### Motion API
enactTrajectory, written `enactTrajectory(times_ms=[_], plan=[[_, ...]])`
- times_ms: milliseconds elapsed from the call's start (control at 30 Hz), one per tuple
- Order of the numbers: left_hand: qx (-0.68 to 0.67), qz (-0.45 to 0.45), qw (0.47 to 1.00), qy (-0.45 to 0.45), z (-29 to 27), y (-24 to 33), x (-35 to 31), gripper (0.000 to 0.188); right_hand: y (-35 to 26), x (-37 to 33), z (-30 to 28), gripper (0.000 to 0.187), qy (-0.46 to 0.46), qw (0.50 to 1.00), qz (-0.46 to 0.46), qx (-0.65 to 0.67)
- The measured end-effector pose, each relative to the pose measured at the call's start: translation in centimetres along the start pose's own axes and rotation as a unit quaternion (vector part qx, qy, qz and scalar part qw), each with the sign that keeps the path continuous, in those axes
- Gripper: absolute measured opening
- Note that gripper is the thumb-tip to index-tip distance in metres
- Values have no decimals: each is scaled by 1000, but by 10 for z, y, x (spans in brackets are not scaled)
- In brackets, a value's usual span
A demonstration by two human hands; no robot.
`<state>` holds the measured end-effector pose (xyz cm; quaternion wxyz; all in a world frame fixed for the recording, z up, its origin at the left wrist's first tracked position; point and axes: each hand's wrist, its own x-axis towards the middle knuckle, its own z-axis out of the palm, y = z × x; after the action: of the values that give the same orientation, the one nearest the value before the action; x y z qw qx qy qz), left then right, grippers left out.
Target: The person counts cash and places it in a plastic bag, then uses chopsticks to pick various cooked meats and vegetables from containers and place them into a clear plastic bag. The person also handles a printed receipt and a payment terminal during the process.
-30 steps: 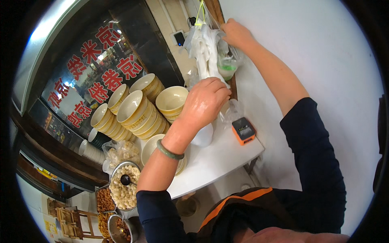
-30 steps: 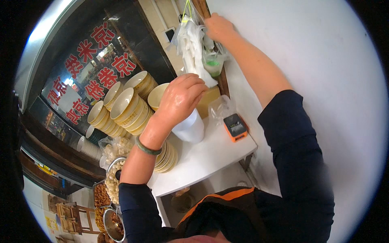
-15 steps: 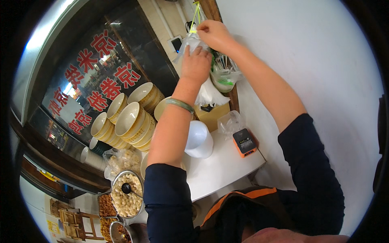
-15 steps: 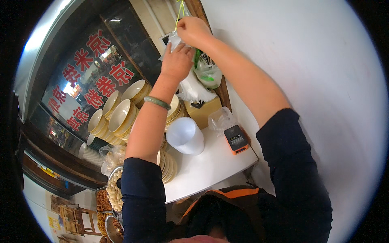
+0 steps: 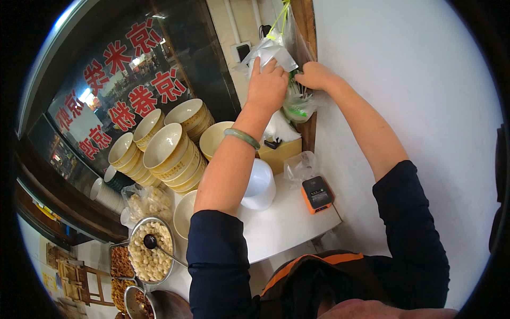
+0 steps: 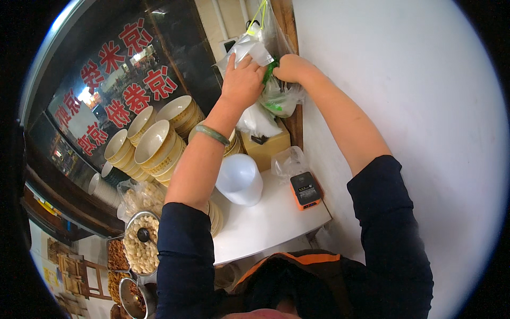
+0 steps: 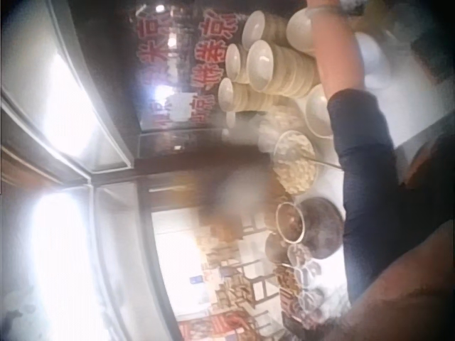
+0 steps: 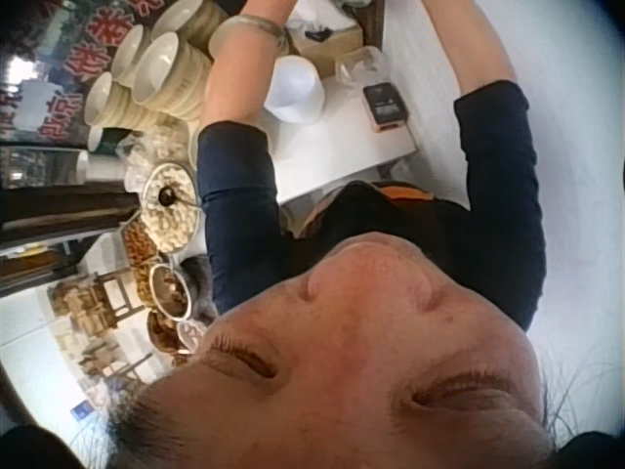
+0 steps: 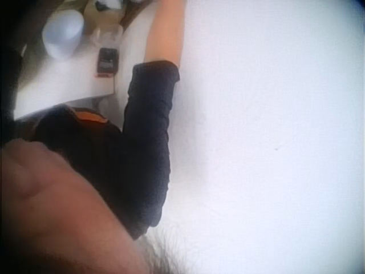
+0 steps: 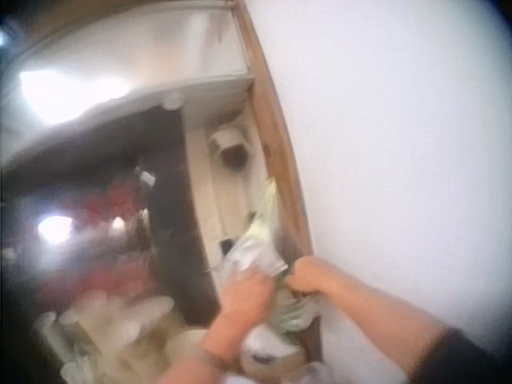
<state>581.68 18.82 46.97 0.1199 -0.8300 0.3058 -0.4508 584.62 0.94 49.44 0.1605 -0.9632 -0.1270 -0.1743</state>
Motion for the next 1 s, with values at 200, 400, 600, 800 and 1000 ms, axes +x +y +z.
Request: enactTrajectory(times_ms=[200, 400, 600, 800, 1000], plan=[[-22, 11, 999, 38, 3, 5, 4, 28, -10, -7, 1, 49, -43, 997, 63, -32], [0, 8, 999, 33, 5, 1, -1, 24, -7, 2, 24, 32, 24, 991, 116, -65], [-10, -12, 1000, 27, 9, -3, -12, 26, 16, 11, 27, 29, 14, 997, 72, -15], [20, -4, 999, -35, 1, 1, -15, 24, 8, 4, 34, 24, 34, 991, 113, -64], [35, 2, 998, -52, 0, 2, -22, 23, -9, -8, 23, 22, 144, 982, 119, -30]])
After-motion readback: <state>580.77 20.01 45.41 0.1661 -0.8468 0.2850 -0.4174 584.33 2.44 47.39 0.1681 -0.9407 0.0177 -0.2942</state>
